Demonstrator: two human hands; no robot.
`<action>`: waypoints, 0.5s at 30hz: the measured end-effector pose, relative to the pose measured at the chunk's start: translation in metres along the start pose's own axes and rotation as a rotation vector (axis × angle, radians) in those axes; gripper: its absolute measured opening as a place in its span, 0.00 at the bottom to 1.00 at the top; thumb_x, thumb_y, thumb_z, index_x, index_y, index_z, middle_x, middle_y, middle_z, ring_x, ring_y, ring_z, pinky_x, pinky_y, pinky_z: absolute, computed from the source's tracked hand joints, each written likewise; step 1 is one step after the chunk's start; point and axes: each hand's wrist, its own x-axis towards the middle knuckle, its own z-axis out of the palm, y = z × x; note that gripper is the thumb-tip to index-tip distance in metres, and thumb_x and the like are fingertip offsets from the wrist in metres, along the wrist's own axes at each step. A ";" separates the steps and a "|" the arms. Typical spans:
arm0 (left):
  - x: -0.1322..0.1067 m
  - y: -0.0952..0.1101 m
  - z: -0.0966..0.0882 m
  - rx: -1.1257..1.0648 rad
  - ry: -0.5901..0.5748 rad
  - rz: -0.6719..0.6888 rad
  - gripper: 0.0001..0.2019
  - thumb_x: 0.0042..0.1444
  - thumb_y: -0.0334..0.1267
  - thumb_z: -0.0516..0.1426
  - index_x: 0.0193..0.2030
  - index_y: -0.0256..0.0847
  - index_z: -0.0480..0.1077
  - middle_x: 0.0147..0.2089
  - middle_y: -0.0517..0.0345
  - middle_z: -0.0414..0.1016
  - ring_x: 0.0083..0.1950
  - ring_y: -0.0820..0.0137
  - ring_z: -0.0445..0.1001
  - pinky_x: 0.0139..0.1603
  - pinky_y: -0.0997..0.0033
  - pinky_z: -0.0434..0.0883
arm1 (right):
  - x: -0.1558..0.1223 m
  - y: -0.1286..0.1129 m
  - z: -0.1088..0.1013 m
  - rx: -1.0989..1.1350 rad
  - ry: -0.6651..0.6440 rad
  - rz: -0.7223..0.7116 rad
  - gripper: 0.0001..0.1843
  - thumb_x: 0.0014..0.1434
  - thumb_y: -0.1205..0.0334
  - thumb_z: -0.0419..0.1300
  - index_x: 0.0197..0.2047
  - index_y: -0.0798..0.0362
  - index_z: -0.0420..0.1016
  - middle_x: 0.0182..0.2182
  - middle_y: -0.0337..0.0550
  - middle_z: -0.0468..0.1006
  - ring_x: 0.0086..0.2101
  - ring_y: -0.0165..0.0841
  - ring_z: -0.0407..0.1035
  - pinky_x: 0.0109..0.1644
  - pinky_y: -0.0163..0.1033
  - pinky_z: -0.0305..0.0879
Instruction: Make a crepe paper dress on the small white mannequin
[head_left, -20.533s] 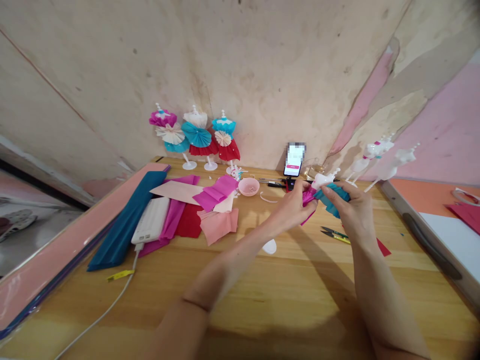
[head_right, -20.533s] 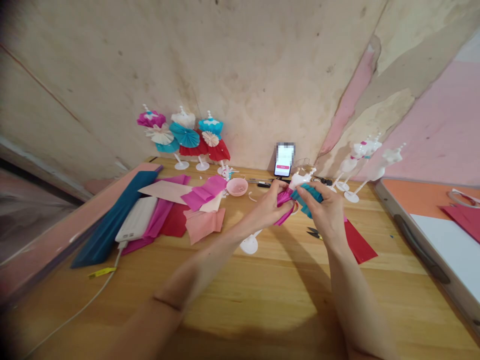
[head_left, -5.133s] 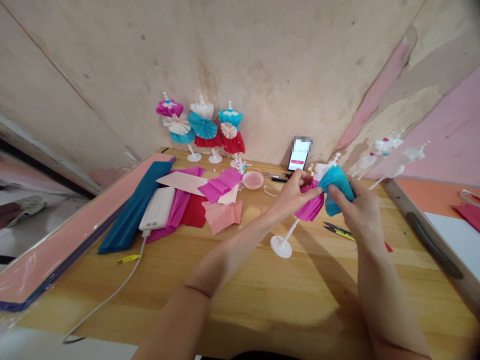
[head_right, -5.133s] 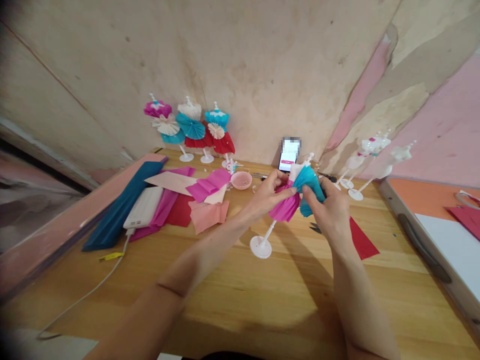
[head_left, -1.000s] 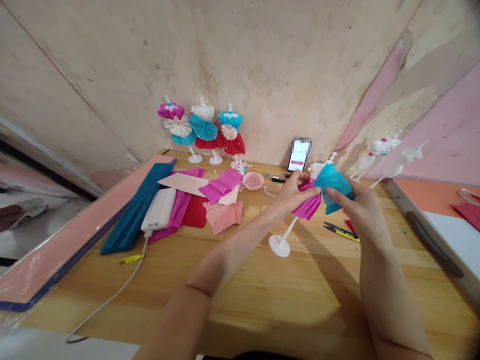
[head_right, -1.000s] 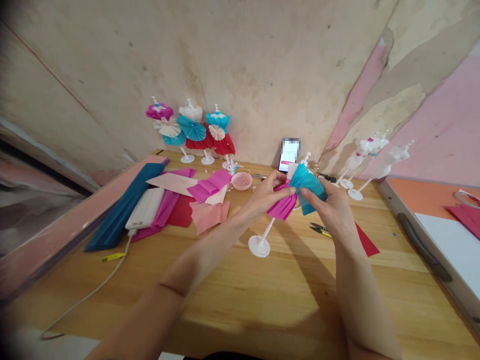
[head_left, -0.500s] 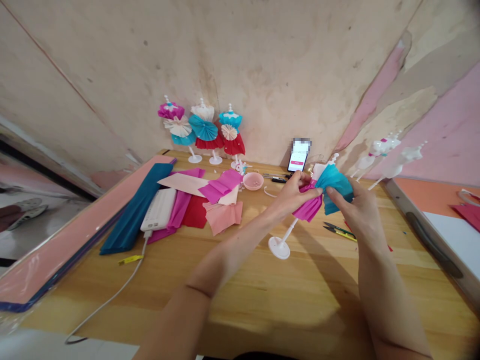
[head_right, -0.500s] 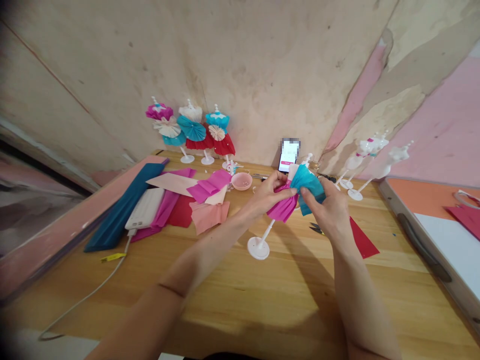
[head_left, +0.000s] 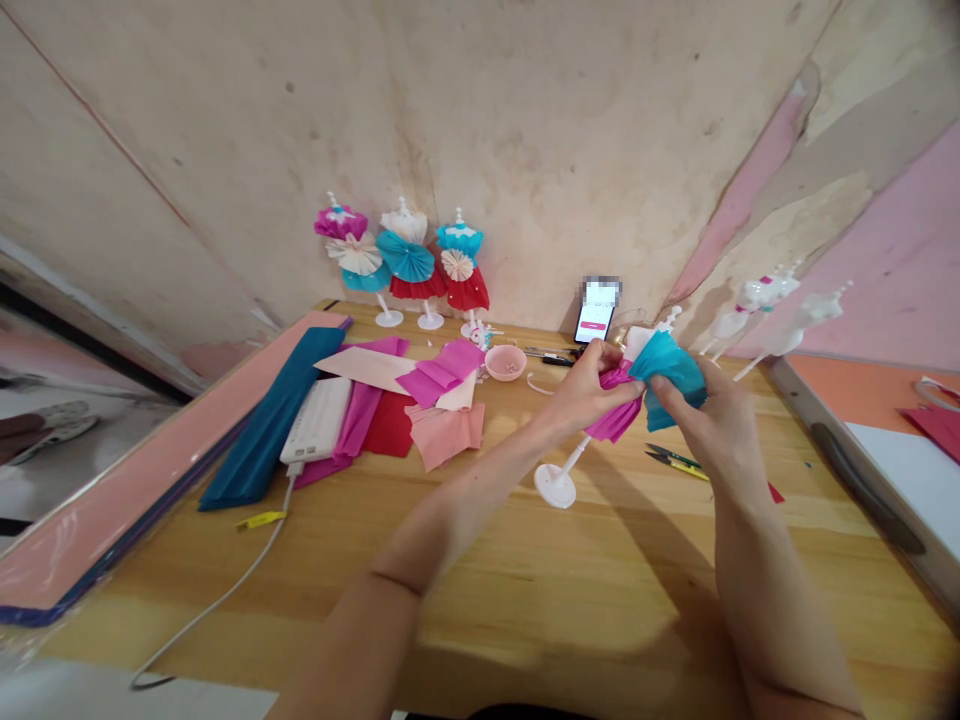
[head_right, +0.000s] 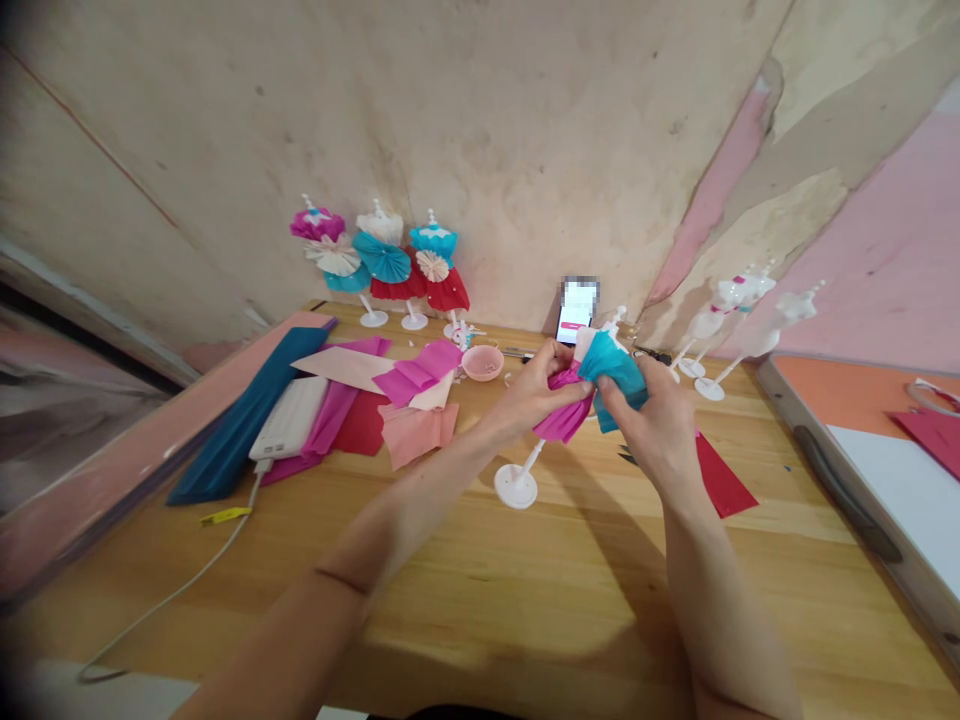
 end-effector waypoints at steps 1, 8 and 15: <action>0.000 0.000 0.000 -0.005 0.005 -0.007 0.18 0.52 0.41 0.64 0.43 0.39 0.61 0.44 0.53 0.72 0.48 0.65 0.72 0.54 0.61 0.67 | -0.001 -0.001 0.002 -0.047 0.018 -0.020 0.14 0.60 0.48 0.58 0.38 0.50 0.73 0.26 0.40 0.73 0.29 0.37 0.67 0.33 0.42 0.63; -0.003 0.006 0.000 0.010 0.023 0.024 0.15 0.55 0.39 0.62 0.43 0.39 0.61 0.45 0.53 0.71 0.48 0.67 0.72 0.52 0.66 0.68 | -0.005 -0.010 0.010 -0.210 0.229 -0.037 0.15 0.56 0.49 0.62 0.38 0.50 0.66 0.32 0.43 0.72 0.34 0.40 0.67 0.39 0.46 0.64; -0.003 0.007 0.003 0.007 0.040 0.019 0.13 0.55 0.36 0.60 0.43 0.39 0.60 0.44 0.55 0.71 0.46 0.70 0.72 0.48 0.70 0.67 | 0.001 -0.004 -0.003 0.168 0.116 -0.053 0.26 0.52 0.48 0.68 0.50 0.48 0.66 0.41 0.44 0.74 0.38 0.37 0.69 0.42 0.46 0.66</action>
